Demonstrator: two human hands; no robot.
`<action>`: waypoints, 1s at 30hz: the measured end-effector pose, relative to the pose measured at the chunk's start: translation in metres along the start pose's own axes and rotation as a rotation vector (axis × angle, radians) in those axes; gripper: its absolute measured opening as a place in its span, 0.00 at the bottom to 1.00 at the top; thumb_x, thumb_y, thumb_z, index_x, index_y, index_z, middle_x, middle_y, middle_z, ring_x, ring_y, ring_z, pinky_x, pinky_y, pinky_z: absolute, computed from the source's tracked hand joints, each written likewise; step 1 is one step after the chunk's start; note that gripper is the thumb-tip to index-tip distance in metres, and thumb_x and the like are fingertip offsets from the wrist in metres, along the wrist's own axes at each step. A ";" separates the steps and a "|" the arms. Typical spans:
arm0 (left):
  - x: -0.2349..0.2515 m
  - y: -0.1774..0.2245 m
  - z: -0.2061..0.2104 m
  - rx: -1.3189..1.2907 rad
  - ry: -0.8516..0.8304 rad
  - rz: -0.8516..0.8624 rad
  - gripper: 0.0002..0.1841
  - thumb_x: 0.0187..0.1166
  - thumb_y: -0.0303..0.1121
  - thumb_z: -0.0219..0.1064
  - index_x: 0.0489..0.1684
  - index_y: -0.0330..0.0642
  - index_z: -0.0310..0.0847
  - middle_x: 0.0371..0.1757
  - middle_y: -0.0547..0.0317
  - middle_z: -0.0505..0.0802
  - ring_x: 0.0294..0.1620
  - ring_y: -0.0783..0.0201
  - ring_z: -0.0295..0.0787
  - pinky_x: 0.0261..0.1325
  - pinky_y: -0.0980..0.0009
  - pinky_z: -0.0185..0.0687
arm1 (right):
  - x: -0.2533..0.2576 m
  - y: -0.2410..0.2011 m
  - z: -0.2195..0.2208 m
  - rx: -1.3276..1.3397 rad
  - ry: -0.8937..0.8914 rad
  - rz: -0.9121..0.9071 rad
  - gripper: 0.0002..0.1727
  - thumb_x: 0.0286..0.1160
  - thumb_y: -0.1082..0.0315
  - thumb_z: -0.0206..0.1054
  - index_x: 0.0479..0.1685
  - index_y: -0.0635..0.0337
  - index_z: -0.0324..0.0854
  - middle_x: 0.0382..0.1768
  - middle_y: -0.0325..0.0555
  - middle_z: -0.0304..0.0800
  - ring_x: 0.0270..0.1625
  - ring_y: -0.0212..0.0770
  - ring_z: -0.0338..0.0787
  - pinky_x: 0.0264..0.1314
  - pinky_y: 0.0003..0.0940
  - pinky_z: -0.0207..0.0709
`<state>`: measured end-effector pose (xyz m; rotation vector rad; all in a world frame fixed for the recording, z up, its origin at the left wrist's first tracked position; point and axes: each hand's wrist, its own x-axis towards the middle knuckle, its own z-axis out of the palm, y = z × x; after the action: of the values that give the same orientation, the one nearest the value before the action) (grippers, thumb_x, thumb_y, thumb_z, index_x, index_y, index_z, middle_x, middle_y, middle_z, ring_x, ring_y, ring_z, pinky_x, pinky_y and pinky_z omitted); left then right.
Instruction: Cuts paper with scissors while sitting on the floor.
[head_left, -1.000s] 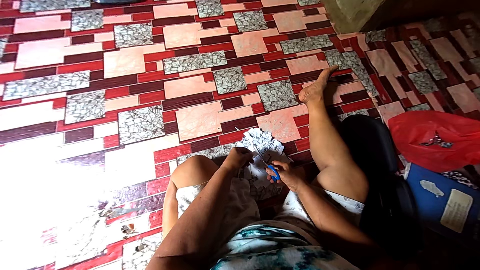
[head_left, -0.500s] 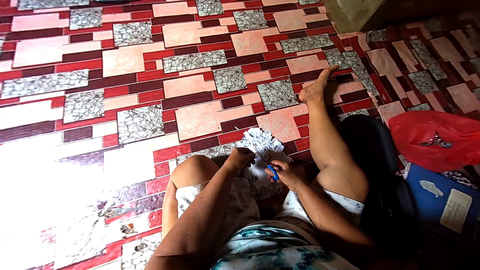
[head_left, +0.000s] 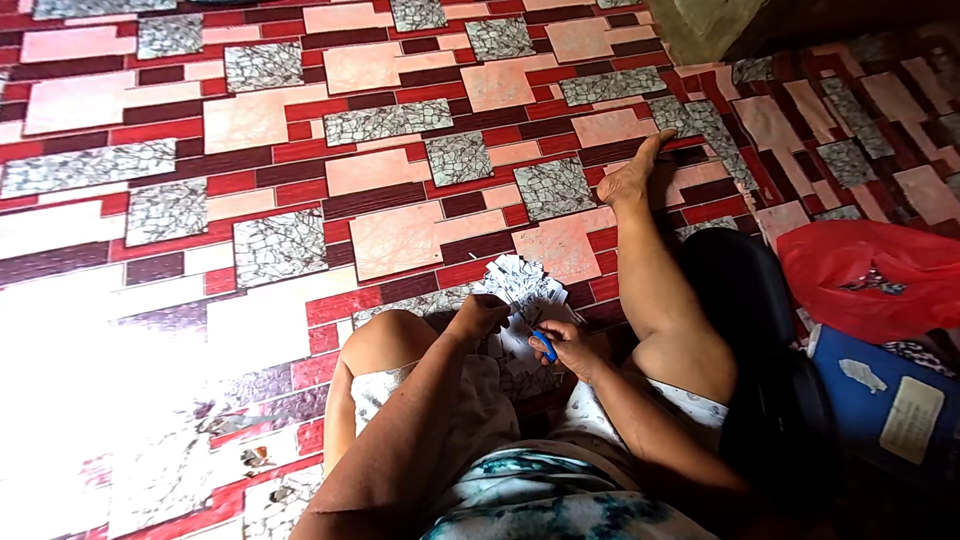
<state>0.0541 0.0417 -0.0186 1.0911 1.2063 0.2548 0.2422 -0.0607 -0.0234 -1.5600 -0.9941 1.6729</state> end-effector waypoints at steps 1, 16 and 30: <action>0.000 0.000 0.000 0.000 0.001 0.002 0.08 0.88 0.28 0.62 0.44 0.31 0.84 0.23 0.62 0.88 0.15 0.77 0.73 0.21 0.83 0.68 | 0.000 0.000 0.000 0.002 0.004 -0.011 0.12 0.79 0.69 0.70 0.53 0.67 0.81 0.27 0.36 0.87 0.26 0.25 0.85 0.29 0.19 0.78; -0.001 0.000 0.001 -0.023 0.028 0.030 0.08 0.87 0.29 0.64 0.43 0.31 0.83 0.23 0.61 0.87 0.16 0.76 0.74 0.23 0.81 0.70 | 0.001 0.004 0.002 -0.037 -0.088 -0.003 0.18 0.81 0.65 0.67 0.61 0.68 0.77 0.37 0.40 0.87 0.34 0.28 0.86 0.37 0.23 0.80; -0.001 0.001 0.001 -0.002 0.020 0.020 0.08 0.87 0.28 0.63 0.43 0.31 0.84 0.22 0.62 0.86 0.17 0.76 0.74 0.23 0.82 0.70 | 0.002 0.002 0.001 -0.029 0.014 -0.051 0.13 0.77 0.71 0.71 0.54 0.70 0.81 0.30 0.37 0.88 0.28 0.26 0.86 0.33 0.20 0.82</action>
<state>0.0552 0.0409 -0.0170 1.1014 1.2130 0.2829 0.2414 -0.0601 -0.0261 -1.5495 -1.0465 1.6173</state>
